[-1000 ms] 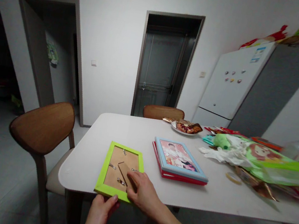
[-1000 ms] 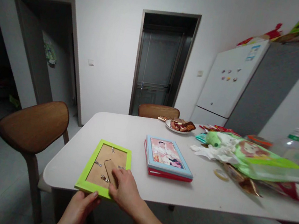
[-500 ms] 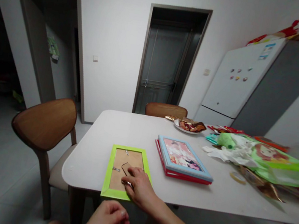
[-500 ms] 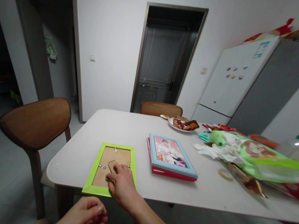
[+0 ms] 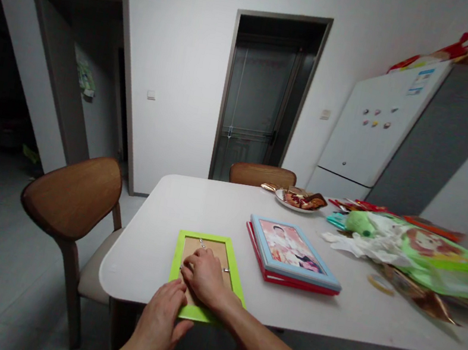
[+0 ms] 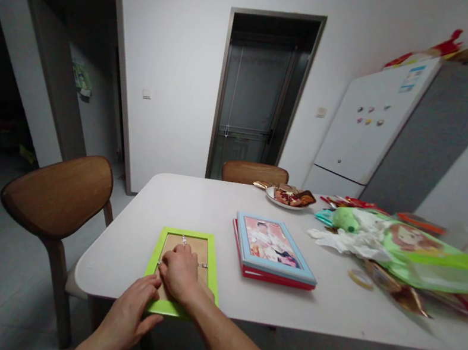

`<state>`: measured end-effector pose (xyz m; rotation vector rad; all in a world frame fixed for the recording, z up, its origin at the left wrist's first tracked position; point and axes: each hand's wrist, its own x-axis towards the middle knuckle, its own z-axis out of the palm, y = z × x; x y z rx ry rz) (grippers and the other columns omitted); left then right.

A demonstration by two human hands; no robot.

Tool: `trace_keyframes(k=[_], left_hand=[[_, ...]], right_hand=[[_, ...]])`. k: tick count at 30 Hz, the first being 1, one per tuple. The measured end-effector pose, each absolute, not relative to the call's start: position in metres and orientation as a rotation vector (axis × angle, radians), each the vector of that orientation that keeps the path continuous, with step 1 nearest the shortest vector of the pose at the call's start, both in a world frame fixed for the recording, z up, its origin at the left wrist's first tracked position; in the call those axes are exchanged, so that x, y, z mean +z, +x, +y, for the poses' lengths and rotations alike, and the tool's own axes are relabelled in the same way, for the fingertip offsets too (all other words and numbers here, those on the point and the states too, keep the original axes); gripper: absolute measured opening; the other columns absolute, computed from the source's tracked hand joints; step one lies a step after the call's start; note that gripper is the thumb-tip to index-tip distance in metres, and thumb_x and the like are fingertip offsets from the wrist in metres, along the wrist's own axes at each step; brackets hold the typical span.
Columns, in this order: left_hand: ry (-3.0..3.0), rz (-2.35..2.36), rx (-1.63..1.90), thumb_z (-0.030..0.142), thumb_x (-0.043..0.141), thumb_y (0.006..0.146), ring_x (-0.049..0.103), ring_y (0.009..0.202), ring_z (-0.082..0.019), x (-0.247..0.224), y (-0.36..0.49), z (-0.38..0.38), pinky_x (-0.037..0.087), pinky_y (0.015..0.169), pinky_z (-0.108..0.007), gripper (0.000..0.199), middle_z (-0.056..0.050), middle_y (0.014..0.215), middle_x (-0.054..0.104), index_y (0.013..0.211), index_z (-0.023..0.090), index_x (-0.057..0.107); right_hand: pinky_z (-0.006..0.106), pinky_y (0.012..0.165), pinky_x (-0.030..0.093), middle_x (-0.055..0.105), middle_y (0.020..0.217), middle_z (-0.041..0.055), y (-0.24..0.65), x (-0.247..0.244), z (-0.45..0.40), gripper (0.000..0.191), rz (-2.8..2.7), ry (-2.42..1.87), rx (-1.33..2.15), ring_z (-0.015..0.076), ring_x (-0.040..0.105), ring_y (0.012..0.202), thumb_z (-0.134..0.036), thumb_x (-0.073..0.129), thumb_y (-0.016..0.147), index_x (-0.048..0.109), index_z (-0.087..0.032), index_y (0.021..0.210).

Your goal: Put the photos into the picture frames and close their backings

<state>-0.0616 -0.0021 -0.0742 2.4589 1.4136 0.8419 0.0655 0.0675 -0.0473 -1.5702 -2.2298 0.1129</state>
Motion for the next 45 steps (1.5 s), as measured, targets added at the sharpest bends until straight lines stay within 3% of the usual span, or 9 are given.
trace_keyframes(k=[8,13,17,24,29,33,37,45], left_hand=[[2.418,1.462,0.798,0.011,0.06,0.062,0.045,0.107,-0.025,-0.065,-0.06,-0.006,0.037,0.093,-0.042,0.033,-0.013,0.109,0.054,0.093,0.013,0.051],[2.368,1.468,0.807,0.011,0.058,0.062,0.044,0.11,-0.025,-0.068,-0.06,-0.006,0.037,0.092,-0.043,0.03,-0.013,0.111,0.053,0.092,0.014,0.051],[2.318,1.396,0.855,0.011,0.058,0.062,0.043,0.11,-0.024,-0.069,-0.062,-0.004,0.037,0.092,-0.044,0.029,-0.01,0.111,0.054,0.089,0.018,0.05],[2.251,1.307,0.91,0.009,0.06,0.061,0.043,0.11,-0.024,-0.066,-0.064,0.0,0.037,0.092,-0.042,0.022,-0.008,0.11,0.055,0.077,0.02,0.049],[2.236,1.325,0.931,0.008,0.06,0.06,0.043,0.111,-0.023,-0.066,-0.062,-0.002,0.036,0.093,-0.041,0.027,-0.009,0.107,0.056,0.084,0.019,0.05],[2.24,1.32,0.924,0.008,0.059,0.061,0.044,0.11,-0.023,-0.067,-0.062,-0.002,0.036,0.092,-0.041,0.024,-0.008,0.106,0.056,0.08,0.02,0.05],[2.24,1.312,0.94,0.008,0.059,0.061,0.043,0.111,-0.023,-0.067,-0.063,-0.002,0.036,0.092,-0.041,0.023,-0.008,0.107,0.056,0.079,0.02,0.05],[2.241,1.326,0.921,0.009,0.06,0.06,0.045,0.11,-0.023,-0.063,-0.062,-0.004,0.037,0.092,-0.041,0.025,-0.008,0.104,0.057,0.08,0.02,0.051]], right_hand=[[0.028,0.069,0.03,0.056,0.089,0.0061,0.06,-0.054,0.073,0.02,-2.165,-1.656,0.062,0.0188,0.044,0.086,-0.029,0.045,0.075,0.063,-0.021,0.08],[0.025,0.073,0.031,0.058,0.091,0.0062,0.073,-0.055,0.096,0.029,-2.106,-1.673,0.147,0.0165,0.047,0.086,-0.036,0.043,0.077,0.062,-0.02,0.091],[0.029,0.076,0.032,0.057,0.091,0.011,0.085,-0.056,0.118,0.033,-2.009,-1.841,0.08,0.0193,0.048,0.087,-0.032,0.036,0.08,0.063,-0.016,0.088],[0.034,0.077,0.034,0.056,0.097,0.0099,0.087,-0.059,0.124,0.03,-2.019,-1.844,0.136,0.0226,0.047,0.092,-0.024,0.039,0.077,0.061,-0.023,0.098],[0.026,0.081,0.034,0.056,0.105,0.0078,0.105,-0.041,0.112,0.04,-2.133,-1.735,0.188,0.0166,0.048,0.095,-0.016,0.041,0.073,0.052,-0.018,0.112],[0.025,0.077,0.035,0.059,0.099,0.0061,0.137,-0.033,0.095,0.035,-2.314,-1.688,0.224,0.0187,0.049,0.092,-0.015,0.052,0.062,0.062,-0.019,0.096],[0.024,0.076,0.032,0.062,0.085,0.0066,0.15,-0.043,0.085,0.025,-2.403,-1.624,0.116,0.0171,0.049,0.085,-0.008,0.048,0.061,0.066,-0.016,0.077],[0.025,0.075,0.031,0.06,0.083,0.0092,0.142,-0.043,0.08,0.024,-2.285,-1.656,0.033,0.0171,0.048,0.084,-0.013,0.04,0.075,0.064,-0.014,0.079]])
